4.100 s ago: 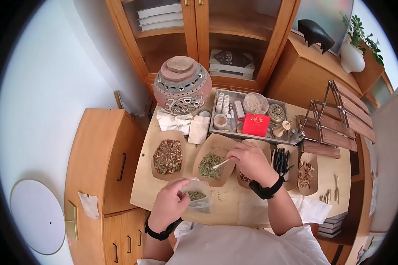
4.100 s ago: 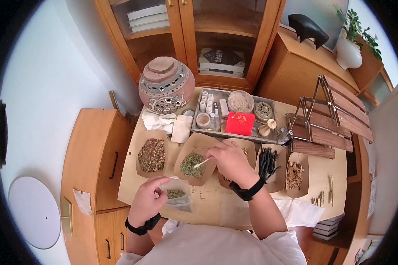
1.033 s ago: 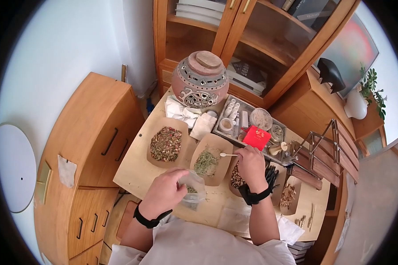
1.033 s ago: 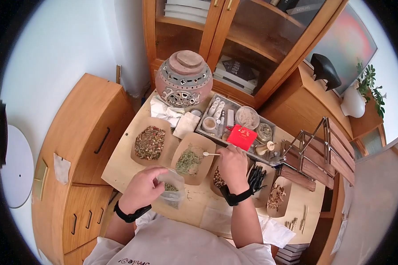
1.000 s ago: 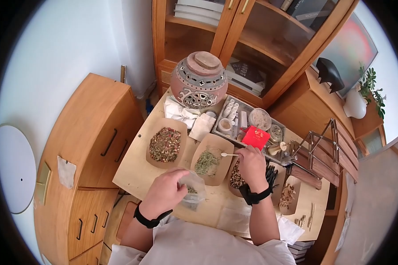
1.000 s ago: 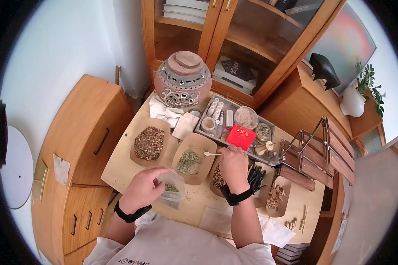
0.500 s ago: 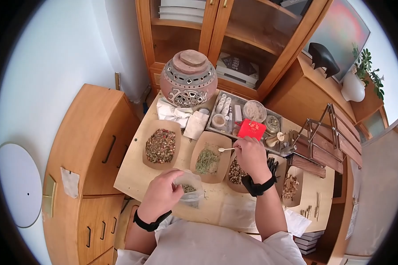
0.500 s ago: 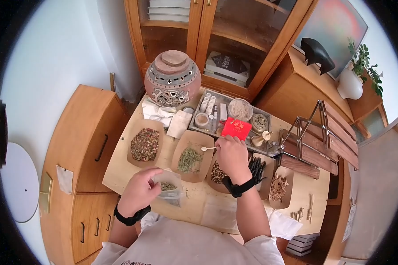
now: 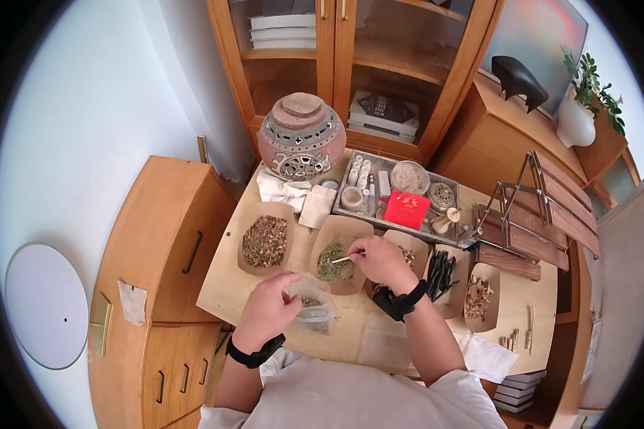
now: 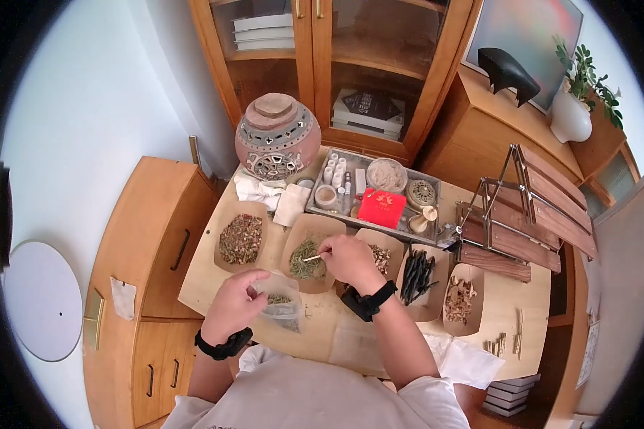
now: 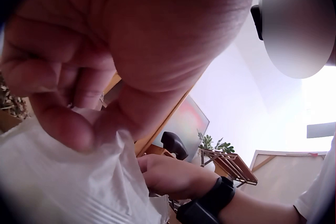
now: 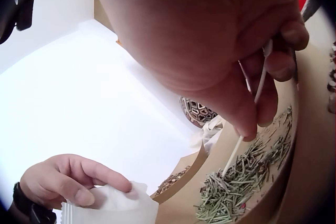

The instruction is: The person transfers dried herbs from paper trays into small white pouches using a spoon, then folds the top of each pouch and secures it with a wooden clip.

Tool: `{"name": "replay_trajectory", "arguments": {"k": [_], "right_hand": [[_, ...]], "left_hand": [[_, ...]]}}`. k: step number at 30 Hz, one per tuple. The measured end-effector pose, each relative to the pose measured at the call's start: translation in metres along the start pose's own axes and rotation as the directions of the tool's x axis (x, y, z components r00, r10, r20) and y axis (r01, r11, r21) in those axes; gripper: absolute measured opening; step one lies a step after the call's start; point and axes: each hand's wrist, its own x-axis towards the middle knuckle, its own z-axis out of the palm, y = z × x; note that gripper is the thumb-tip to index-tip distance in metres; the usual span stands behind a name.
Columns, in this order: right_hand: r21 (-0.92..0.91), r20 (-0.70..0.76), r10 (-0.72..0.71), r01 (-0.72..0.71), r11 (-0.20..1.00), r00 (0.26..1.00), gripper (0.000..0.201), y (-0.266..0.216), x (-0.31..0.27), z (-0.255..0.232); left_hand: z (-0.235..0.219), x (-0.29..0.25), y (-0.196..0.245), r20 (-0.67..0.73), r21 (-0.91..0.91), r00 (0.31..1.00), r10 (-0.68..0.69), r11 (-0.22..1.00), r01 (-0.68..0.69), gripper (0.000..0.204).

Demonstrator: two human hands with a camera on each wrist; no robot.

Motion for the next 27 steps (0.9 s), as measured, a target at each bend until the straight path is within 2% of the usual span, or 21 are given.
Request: {"name": "replay_trajectory", "arguments": {"k": [1, 7, 11, 13, 14, 16, 17, 19, 20, 21, 23, 24, 26, 27], "right_hand": [[0.046, 0.039, 0.021, -0.023, 0.999, 0.999, 0.016, 0.001, -0.001, -0.001], [0.299, 0.069, -0.031, 0.009, 0.954, 0.997, 0.019, 0.013, -0.004, -0.003], [0.373, 0.107, -0.006, -0.035, 0.927, 0.994, 0.020, 0.008, -0.013, -0.019], [0.430, 0.075, -0.015, -0.019, 0.903, 0.997, 0.017, 0.003, -0.022, -0.026], [0.428, 0.076, -0.016, -0.018, 0.903, 0.997, 0.017, -0.006, -0.028, -0.030], [0.179, -0.057, -0.209, 0.216, 0.960, 0.976, 0.012, -0.029, -0.044, -0.036], [0.176, -0.054, -0.209, 0.215, 0.961, 0.977, 0.012, -0.035, -0.049, -0.035], [-0.076, -0.101, -0.439, 0.433, 0.898, 0.893, 0.006, -0.045, -0.055, -0.030], [-0.033, -0.164, -0.397, 0.397, 0.917, 0.903, 0.006, -0.046, -0.054, -0.032], [-0.040, -0.162, -0.393, 0.391, 0.919, 0.905, 0.006, -0.040, -0.048, -0.036], [-0.245, -0.374, -0.253, 0.168, 0.955, 0.892, 0.007, -0.020, -0.027, -0.040], [-0.250, -0.376, -0.244, 0.156, 0.956, 0.894, 0.007, -0.012, -0.018, -0.036], [-0.374, -0.408, -0.172, 0.007, 0.927, 0.897, 0.005, 0.005, -0.002, -0.025], [-0.376, -0.409, -0.165, -0.001, 0.927, 0.898, 0.005, 0.010, 0.004, -0.019]], "left_hand": [[0.001, 0.000, 0.001, -0.002, 0.001, 1.000, -0.011, 1.000, 0.011, 0.045], [0.007, -0.003, 0.002, -0.006, -0.028, 0.999, -0.048, 0.998, 0.048, 0.045], [0.009, -0.001, -0.001, -0.016, -0.047, 1.000, -0.015, 0.999, 0.015, 0.045], [0.009, -0.001, -0.004, 0.017, -0.082, 0.995, -0.097, 0.992, 0.098, 0.044], [0.008, -0.001, -0.005, 0.016, -0.085, 0.995, -0.097, 0.992, 0.098, 0.044], [0.008, 0.001, -0.005, 0.022, -0.078, 0.998, -0.066, 0.995, 0.068, 0.044], [0.008, 0.002, -0.005, 0.022, -0.083, 0.998, -0.066, 0.994, 0.068, 0.044], [0.005, 0.004, -0.004, 0.041, -0.081, 0.998, -0.048, 0.995, 0.052, 0.046], [0.003, 0.004, -0.001, 0.046, -0.087, 0.998, -0.046, 0.995, 0.050, 0.046], [0.000, 0.004, 0.004, 0.066, -0.065, 0.996, -0.065, 0.995, 0.070, 0.046], [-0.001, 0.007, 0.003, 0.099, -0.046, 0.992, -0.079, 0.995, 0.084, 0.047], [-0.001, 0.008, 0.000, 0.092, -0.039, 0.995, -0.046, 0.998, 0.049, 0.047], [0.000, 0.010, -0.004, 0.096, -0.034, 0.995, -0.008, 0.999, 0.011, 0.048], [0.000, 0.010, -0.005, 0.065, -0.041, 0.998, 0.018, 0.999, -0.016, 0.046]]}}
